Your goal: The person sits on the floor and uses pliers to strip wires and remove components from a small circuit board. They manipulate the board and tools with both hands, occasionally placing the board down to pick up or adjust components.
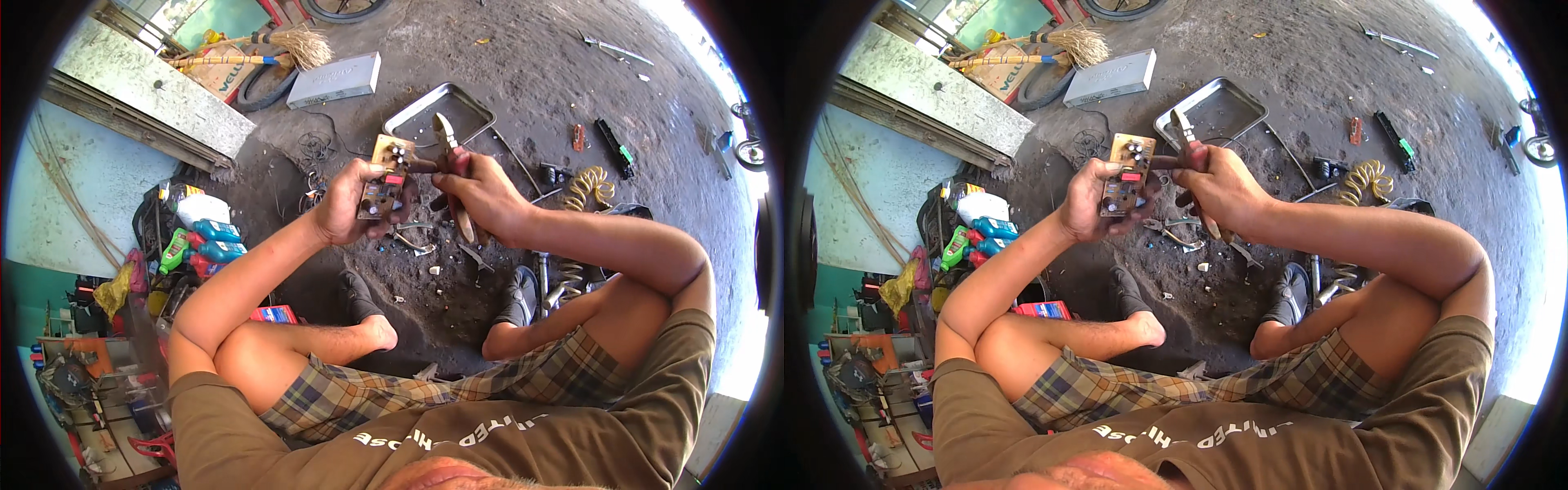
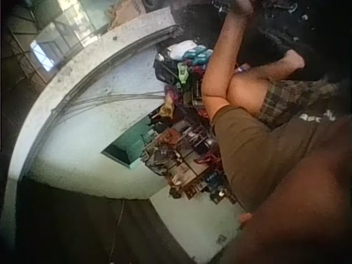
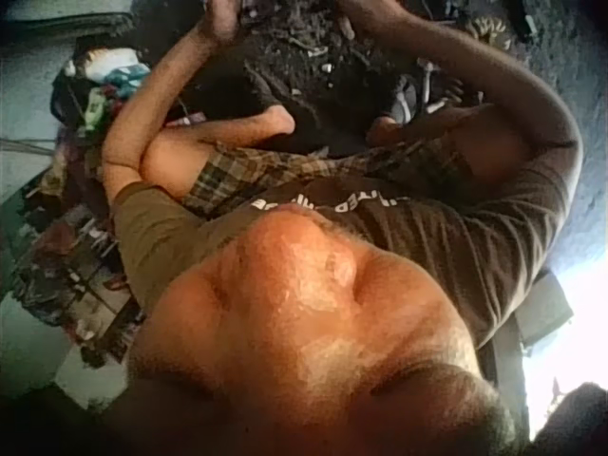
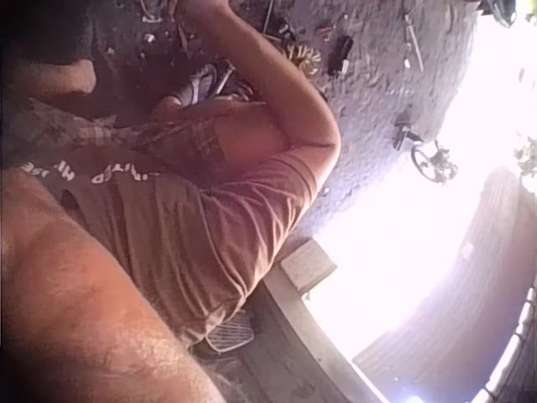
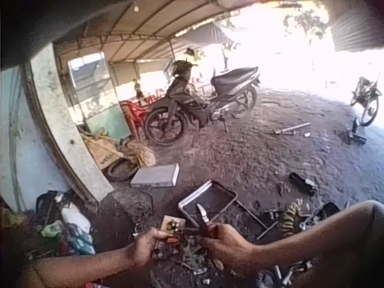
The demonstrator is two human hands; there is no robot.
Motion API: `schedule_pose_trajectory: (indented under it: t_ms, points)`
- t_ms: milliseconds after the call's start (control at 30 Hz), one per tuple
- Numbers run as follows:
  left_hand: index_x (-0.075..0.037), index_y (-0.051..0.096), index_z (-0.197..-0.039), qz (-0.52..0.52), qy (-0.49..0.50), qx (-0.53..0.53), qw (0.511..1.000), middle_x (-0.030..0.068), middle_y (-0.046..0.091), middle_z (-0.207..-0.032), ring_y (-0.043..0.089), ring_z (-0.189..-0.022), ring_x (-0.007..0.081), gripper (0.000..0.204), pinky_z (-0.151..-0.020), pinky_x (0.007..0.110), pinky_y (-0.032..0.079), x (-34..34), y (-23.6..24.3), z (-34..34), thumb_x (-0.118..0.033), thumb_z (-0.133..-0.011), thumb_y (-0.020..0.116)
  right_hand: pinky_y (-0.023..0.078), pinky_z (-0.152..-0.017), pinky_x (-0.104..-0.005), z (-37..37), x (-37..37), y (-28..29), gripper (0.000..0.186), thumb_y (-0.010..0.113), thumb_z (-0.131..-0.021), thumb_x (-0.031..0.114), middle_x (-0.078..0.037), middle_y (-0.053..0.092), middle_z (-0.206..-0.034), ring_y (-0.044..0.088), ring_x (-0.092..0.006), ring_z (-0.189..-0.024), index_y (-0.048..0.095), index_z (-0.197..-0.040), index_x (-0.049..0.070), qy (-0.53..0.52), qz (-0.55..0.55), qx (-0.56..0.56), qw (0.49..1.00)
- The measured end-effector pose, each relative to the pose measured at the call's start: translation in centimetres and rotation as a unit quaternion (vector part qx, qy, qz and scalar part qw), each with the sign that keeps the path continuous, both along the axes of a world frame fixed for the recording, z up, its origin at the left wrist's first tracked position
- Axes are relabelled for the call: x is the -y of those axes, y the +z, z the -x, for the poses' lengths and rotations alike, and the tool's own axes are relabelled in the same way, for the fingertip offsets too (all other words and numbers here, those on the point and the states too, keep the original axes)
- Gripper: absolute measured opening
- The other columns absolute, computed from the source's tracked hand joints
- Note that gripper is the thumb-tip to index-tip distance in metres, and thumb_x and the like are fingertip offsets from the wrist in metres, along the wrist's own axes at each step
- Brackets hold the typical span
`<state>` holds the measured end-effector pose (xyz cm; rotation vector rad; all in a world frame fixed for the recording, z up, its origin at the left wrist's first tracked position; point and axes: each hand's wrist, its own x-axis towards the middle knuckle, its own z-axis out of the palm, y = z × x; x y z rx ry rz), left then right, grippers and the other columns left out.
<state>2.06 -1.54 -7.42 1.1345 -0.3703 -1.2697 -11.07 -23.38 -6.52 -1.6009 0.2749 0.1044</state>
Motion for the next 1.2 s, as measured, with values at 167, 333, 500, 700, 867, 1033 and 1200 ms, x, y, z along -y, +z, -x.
schedule_pose_trajectory:
  t_ms: [167, 333, 500, 700, 867, 1033, 1200]
  points:
    - [-0.01, 0.047, -0.154, 0.064, -0.029, 0.02, 0.997, 0.0029, 0.062, -0.117, 0.055, -0.09, 0.0143, 0.074, -0.057, 0.027, 0.044, 0.0, 1.6, -0.5, -0.027, -0.082, 0.057, 0.047, -0.055, -0.0349, 0.6, 0.2, -0.2, 0.024, 0.066, -0.104, 0.021, -0.003, 0.061, -0.066, 0.058, -0.0126, -0.054, 0.061, -0.09, 0.002, 0.057, -0.012, -0.057, 0.997]
    - [-0.007, 0.041, -0.153, 0.027, 0.02, 0.115, 0.993, 0.0034, 0.056, -0.116, 0.052, -0.094, 0.0144, 0.089, -0.059, 0.027, 0.043, -0.1, 2.1, -0.3, -0.017, -0.069, 0.069, 0.048, -0.059, -0.0354, 0.1, 0.2, -2.8, 0.029, 0.067, -0.104, 0.023, -0.004, 0.063, -0.067, 0.06, -0.0128, -0.057, 0.062, -0.086, 0.001, 0.112, 0.0, -0.011, 0.994]
    - [-0.013, 0.048, -0.138, 0.066, 0.027, 0.105, 0.992, -0.0005, 0.049, -0.108, 0.047, -0.092, 0.0117, 0.073, -0.061, 0.024, 0.041, -0.3, 1.5, -1.3, 0.0, -0.067, 0.061, 0.051, -0.07, -0.0375, 0.4, -0.2, -2.8, 0.031, 0.068, -0.103, 0.024, -0.006, 0.066, -0.07, 0.062, -0.0137, -0.068, 0.063, -0.085, -0.001, 0.157, 0.054, 0.018, 0.986]
    - [-0.008, 0.051, -0.143, 0.119, -0.01, 0.118, 0.986, 0.0001, 0.053, -0.112, 0.051, -0.094, 0.0088, 0.067, -0.062, 0.024, 0.044, -0.6, 2.1, -1.5, -0.002, -0.079, 0.069, 0.051, -0.082, -0.0345, 0.5, 0.2, -1.5, 0.022, 0.065, -0.107, 0.019, -0.002, 0.069, -0.077, 0.059, -0.0085, -0.083, 0.063, -0.098, -0.001, 0.261, 0.093, 0.008, 0.961]
    - [0.002, 0.047, -0.149, 0.111, -0.035, 0.079, 0.99, 0.0025, 0.059, -0.107, 0.057, -0.081, 0.0077, 0.102, -0.055, 0.02, 0.046, -0.1, 3.1, -1.4, -0.078, -0.088, 0.062, 0.05, -0.08, -0.0309, 0.4, 0.2, -1.4, 0.019, 0.062, -0.108, 0.02, 0.0, 0.071, -0.079, 0.059, -0.0081, -0.081, 0.061, -0.103, 0.001, 0.32, 0.063, 0.018, 0.945]
    - [0.009, 0.045, -0.153, 0.02, -0.092, 0.1, 0.99, 0.0069, 0.066, -0.104, 0.072, -0.083, 0.0128, 0.135, -0.043, 0.02, 0.045, 0.0, 3.3, -0.8, -0.103, -0.08, 0.035, 0.052, -0.072, -0.032, 0.9, 0.0, 0.7, 0.029, 0.061, -0.108, 0.026, -0.003, 0.071, -0.071, 0.063, -0.0101, -0.074, 0.066, -0.09, 0.004, 0.347, -0.007, -0.072, 0.935]
    - [0.014, 0.039, -0.156, 0.002, -0.159, 0.078, 0.984, 0.0098, 0.067, -0.108, 0.075, -0.095, 0.0183, 0.139, -0.048, 0.031, 0.065, -0.3, 2.7, -1.1, -0.103, -0.08, 0.032, 0.053, -0.065, -0.032, 1.0, -0.7, -0.7, 0.031, 0.059, -0.109, 0.026, -0.005, 0.071, -0.071, 0.063, -0.0106, -0.07, 0.065, -0.087, 0.004, 0.387, -0.077, -0.065, 0.917]
